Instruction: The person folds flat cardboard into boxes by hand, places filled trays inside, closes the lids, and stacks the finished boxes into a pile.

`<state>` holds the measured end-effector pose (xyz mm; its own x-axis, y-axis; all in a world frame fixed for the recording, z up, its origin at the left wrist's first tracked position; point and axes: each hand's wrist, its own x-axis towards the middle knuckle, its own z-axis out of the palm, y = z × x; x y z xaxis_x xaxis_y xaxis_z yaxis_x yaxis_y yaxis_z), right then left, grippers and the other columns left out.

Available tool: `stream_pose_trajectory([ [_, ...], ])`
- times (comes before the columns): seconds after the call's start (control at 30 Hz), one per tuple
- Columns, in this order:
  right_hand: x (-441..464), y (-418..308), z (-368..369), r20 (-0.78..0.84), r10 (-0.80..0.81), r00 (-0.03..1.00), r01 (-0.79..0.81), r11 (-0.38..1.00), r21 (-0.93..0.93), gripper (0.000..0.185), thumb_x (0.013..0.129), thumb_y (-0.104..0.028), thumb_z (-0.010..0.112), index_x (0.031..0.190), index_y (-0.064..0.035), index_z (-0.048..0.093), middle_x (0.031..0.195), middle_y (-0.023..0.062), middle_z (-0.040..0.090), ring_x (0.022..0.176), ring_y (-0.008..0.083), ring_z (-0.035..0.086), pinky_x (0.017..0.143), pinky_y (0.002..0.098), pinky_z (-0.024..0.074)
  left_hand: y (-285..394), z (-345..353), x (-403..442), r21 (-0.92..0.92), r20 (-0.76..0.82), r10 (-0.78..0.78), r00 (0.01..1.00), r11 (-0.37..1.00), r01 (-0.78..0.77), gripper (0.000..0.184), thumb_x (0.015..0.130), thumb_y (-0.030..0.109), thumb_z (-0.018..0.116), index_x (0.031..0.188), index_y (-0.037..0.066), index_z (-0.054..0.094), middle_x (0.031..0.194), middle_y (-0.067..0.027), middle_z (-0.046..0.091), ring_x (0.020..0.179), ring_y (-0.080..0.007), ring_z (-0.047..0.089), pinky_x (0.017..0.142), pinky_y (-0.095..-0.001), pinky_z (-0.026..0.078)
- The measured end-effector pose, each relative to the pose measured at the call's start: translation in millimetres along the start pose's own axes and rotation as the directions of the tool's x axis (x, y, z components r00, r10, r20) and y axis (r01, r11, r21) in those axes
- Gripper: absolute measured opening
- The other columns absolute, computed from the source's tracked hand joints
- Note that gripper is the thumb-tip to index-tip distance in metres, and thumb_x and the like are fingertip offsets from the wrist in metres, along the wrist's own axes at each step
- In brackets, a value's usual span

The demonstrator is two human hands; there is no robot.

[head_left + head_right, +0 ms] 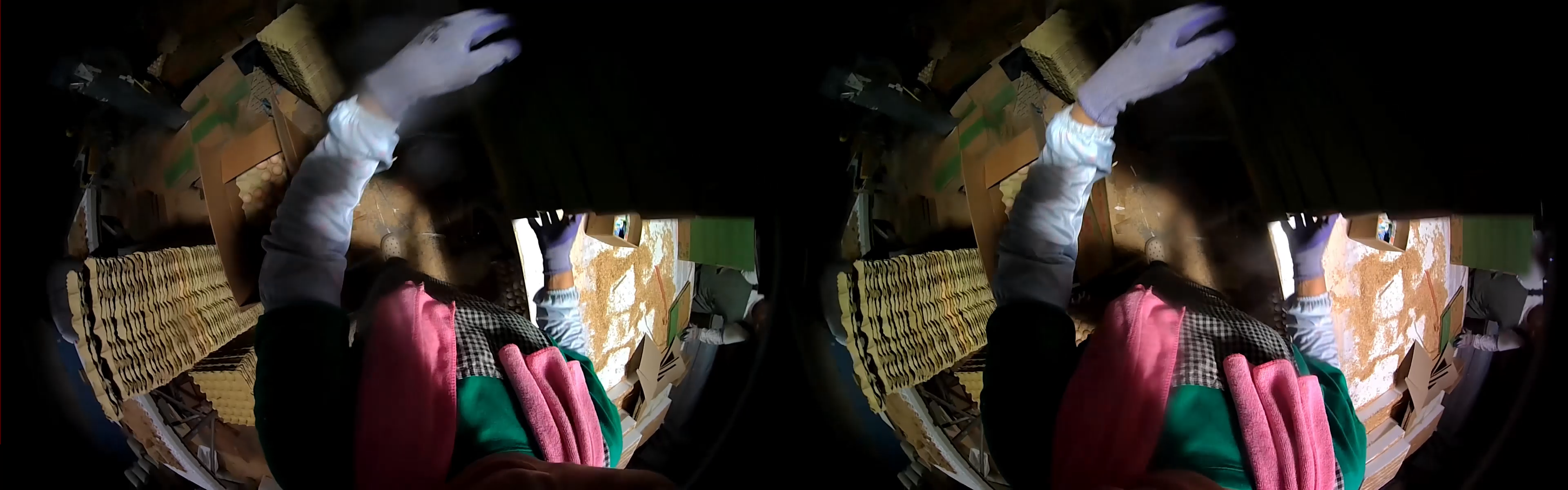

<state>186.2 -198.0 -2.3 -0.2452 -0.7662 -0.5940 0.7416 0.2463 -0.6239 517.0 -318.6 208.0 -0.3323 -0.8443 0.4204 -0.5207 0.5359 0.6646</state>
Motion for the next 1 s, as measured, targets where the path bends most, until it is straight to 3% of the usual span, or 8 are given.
stream_pose_trajectory([
  [0.1,19.0,48.4,-128.3,0.035,-0.114,0.993,0.119,0.959,-0.259,0.050,0.103,-0.043,0.043,0.143,-0.0127,0.042,0.148,0.0132,0.040,0.132,0.0254,0.044,0.108,0.0391,0.0410,-118.6,13.0,-96.7,-0.277,-0.167,-0.239,0.956,0.942,0.188,0.045,0.098,0.034,0.056,0.132,0.003,0.057,0.134,-0.0184,0.058,0.124,-0.0326,0.055,0.105,-0.0387,0.044],
  [0.13,-3.3,58.4,-125.8,-0.123,0.015,0.992,-0.062,0.918,-0.393,0.048,0.104,-0.042,0.042,0.141,-0.0116,0.045,0.142,0.0125,0.048,0.130,0.0239,0.047,0.106,0.0370,0.0417,-160.9,28.2,-143.6,-0.209,-0.208,-0.368,0.906,0.922,0.327,0.048,0.098,0.033,0.056,0.135,0.002,0.054,0.140,-0.0181,0.053,0.130,-0.0316,0.050,0.108,-0.0391,0.041],
  [0.3,17.0,107.9,-45.6,-0.105,0.287,0.952,-0.258,0.568,-0.781,0.045,0.103,-0.039,0.043,0.136,-0.0097,0.048,0.135,0.0120,0.050,0.122,0.0232,0.049,0.101,0.0363,0.0429,-265.2,160.5,-351.8,-0.174,0.008,-0.896,0.443,0.435,0.883,0.068,0.092,0.042,0.060,0.143,0.001,0.039,0.141,-0.0233,0.049,0.125,-0.0384,0.051,0.105,-0.0448,0.041],
  [0.5,121.8,199.1,141.8,0.224,0.567,0.793,0.153,0.171,-0.973,0.041,0.102,-0.036,0.046,0.131,-0.0075,0.051,0.127,0.0114,0.053,0.114,0.0225,0.052,0.095,0.0354,0.0443,-307.0,189.5,-426.5,-0.261,-0.161,-0.982,0.097,0.137,0.956,0.095,0.085,0.052,0.063,0.152,0.000,0.021,0.143,-0.0295,0.044,0.120,-0.0465,0.051,0.101,-0.0516,0.042],
  [0.6,167.0,240.7,212.7,0.305,0.687,0.660,0.367,0.059,-0.928,0.039,0.101,-0.034,0.047,0.128,-0.0063,0.053,0.123,0.0111,0.054,0.109,0.0221,0.053,0.092,0.0350,0.0450,-315.9,135.7,-416.1,-0.547,0.143,-0.963,-0.229,-0.270,0.793,0.094,0.088,0.049,0.060,0.153,0.001,0.013,0.148,-0.0287,0.037,0.125,-0.0453,0.048,0.104,-0.0514,0.040],
  [0.63,182.9,253.2,230.3,0.319,0.720,0.617,0.433,0.028,-0.901,0.038,0.101,-0.034,0.047,0.127,-0.0060,0.053,0.122,0.0110,0.055,0.108,0.0219,0.053,0.091,0.0348,0.0452,-318.9,141.5,-407.0,-0.504,-0.074,-0.972,-0.225,-0.158,0.849,0.075,0.094,0.042,0.052,0.148,-0.002,0.024,0.146,-0.0268,0.040,0.119,-0.0432,0.052,0.103,-0.0510,0.041],
  [0.67,201.3,265.2,246.2,0.330,0.748,0.576,0.492,0.005,-0.871,0.038,0.101,-0.033,0.047,0.126,-0.0056,0.054,0.120,0.0109,0.055,0.106,0.0218,0.054,0.090,0.0347,0.0454,-330.3,140.0,-398.9,-0.323,-0.144,-0.989,-0.014,0.034,0.946,0.067,0.096,0.037,0.049,0.146,-0.003,0.029,0.144,-0.0258,0.042,0.118,-0.0418,0.053,0.103,-0.0500,0.042],
  [1.0,343.8,402.5,209.7,0.314,0.843,0.437,0.785,-0.187,-0.591,0.032,0.099,-0.027,0.051,0.117,-0.0018,0.059,0.106,0.0098,0.060,0.092,0.0205,0.058,0.079,0.0332,0.0477,-493.3,170.6,-388.3,-0.287,0.162,-0.973,-0.164,-0.206,0.936,0.026,0.093,0.016,0.053,0.117,0.007,0.057,0.116,-0.0142,0.062,0.108,-0.0348,0.060,0.095,-0.0454,0.047],
])
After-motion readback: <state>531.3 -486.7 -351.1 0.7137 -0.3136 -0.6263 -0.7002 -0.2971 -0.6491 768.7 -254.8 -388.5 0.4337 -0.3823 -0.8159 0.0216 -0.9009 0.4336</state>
